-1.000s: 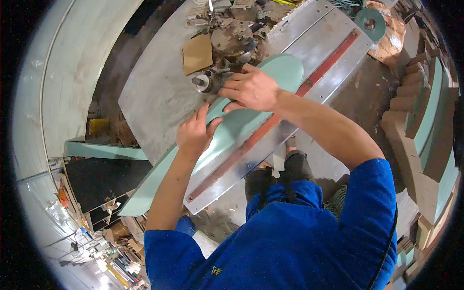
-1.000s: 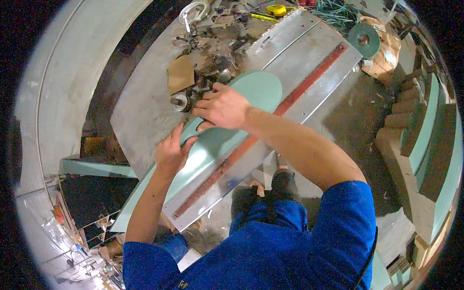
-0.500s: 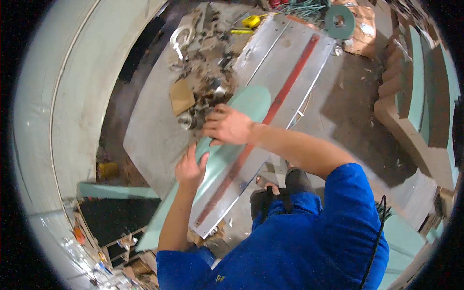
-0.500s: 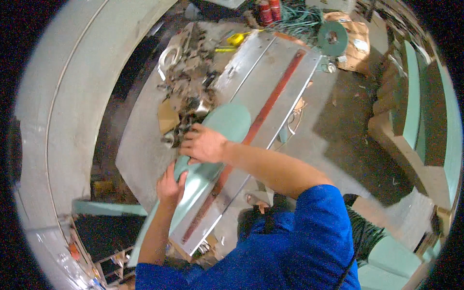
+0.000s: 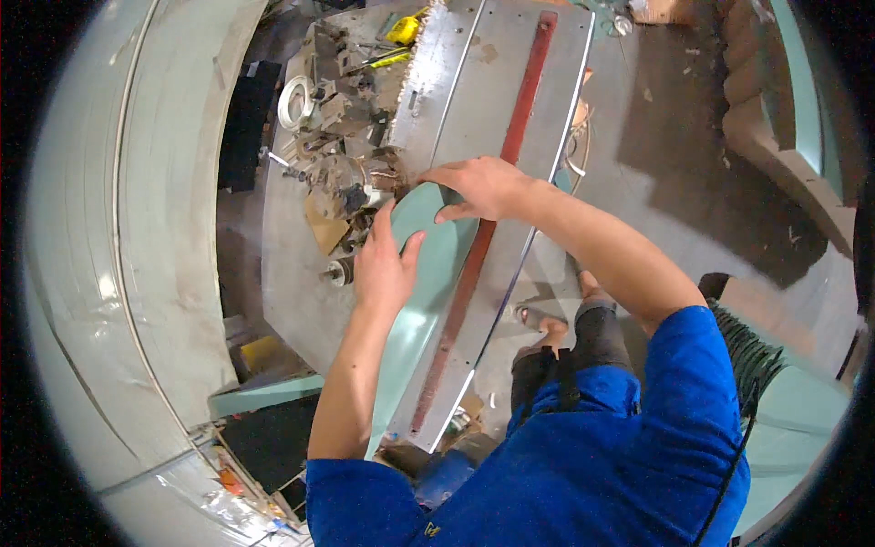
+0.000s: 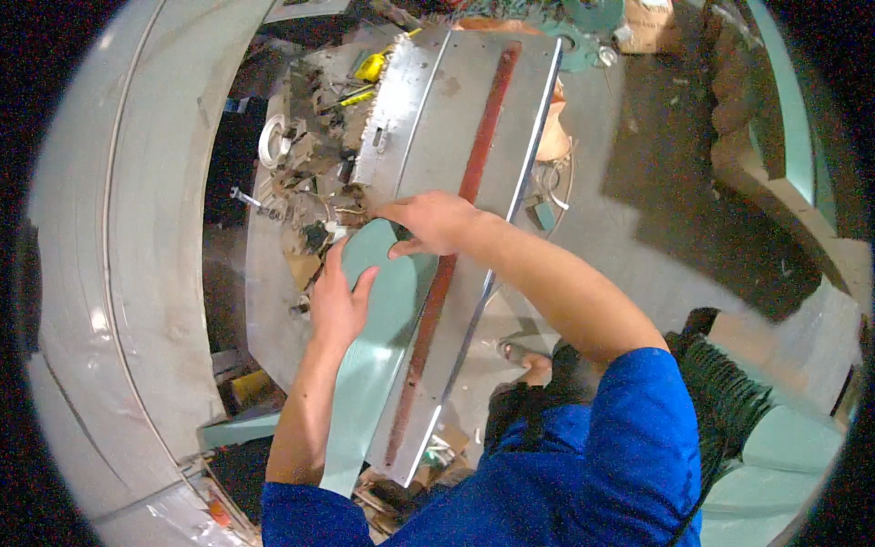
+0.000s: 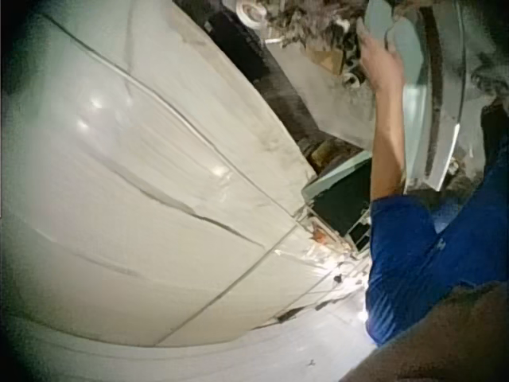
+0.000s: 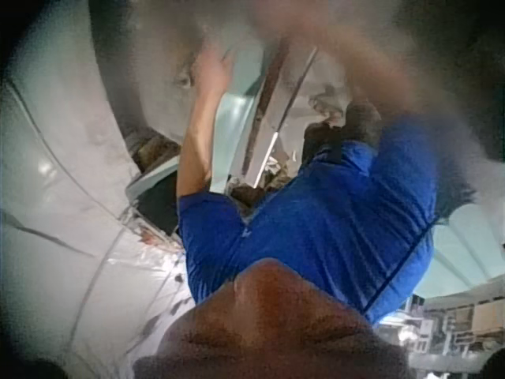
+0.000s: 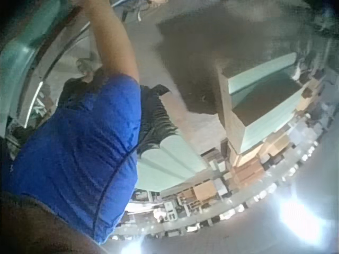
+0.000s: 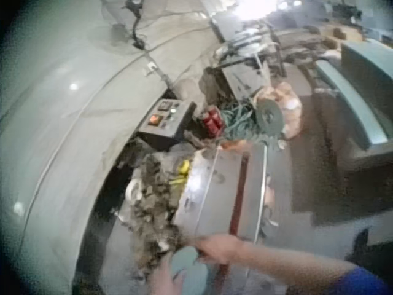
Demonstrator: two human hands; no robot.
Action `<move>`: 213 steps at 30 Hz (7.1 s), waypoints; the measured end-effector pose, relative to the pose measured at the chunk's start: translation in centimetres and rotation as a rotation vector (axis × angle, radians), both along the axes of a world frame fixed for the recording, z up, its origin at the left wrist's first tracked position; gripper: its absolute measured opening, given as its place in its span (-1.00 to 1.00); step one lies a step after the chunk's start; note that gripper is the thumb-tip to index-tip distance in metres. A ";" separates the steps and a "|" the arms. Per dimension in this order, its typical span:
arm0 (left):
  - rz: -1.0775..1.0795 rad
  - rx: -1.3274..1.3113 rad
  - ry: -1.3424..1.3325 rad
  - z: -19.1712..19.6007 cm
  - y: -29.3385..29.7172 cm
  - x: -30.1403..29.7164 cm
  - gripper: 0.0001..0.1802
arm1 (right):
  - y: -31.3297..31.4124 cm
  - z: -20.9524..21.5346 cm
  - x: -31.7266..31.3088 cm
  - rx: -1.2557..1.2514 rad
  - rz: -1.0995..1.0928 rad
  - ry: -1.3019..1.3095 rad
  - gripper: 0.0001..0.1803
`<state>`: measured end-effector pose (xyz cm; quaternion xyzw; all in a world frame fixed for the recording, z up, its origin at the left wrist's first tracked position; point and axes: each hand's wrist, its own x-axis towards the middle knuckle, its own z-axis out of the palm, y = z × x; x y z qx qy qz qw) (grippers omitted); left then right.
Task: The person is processing green wooden panels in a factory by measuring them, marking them with a utility knife, and feeding them into an edge-banding machine.
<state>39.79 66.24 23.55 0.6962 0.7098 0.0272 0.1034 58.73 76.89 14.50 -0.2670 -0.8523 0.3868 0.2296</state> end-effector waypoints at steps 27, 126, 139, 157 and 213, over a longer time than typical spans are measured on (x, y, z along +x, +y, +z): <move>0.061 0.110 0.022 -1.6 1.0 -0.1 -0.47 | 1.8 -6.0 -3.7 0.291 -0.065 0.473 -0.33; 0.007 0.885 -0.535 39.0 -19.3 -11.6 -0.43 | -39.5 11.2 -13.1 -1.033 -0.145 0.192 0.04; 0.213 0.854 -0.594 26.7 -24.2 -12.4 -0.27 | -36.6 6.1 -14.7 -1.112 -0.404 0.549 -0.19; 0.505 0.697 -0.374 8.9 -43.2 -8.1 -0.60 | -31.5 10.0 -16.9 -1.176 -0.428 0.958 -0.33; -0.116 1.400 -2.044 18.2 -32.1 -15.4 -0.23 | -18.5 6.8 -2.5 -1.160 -0.852 0.985 -0.47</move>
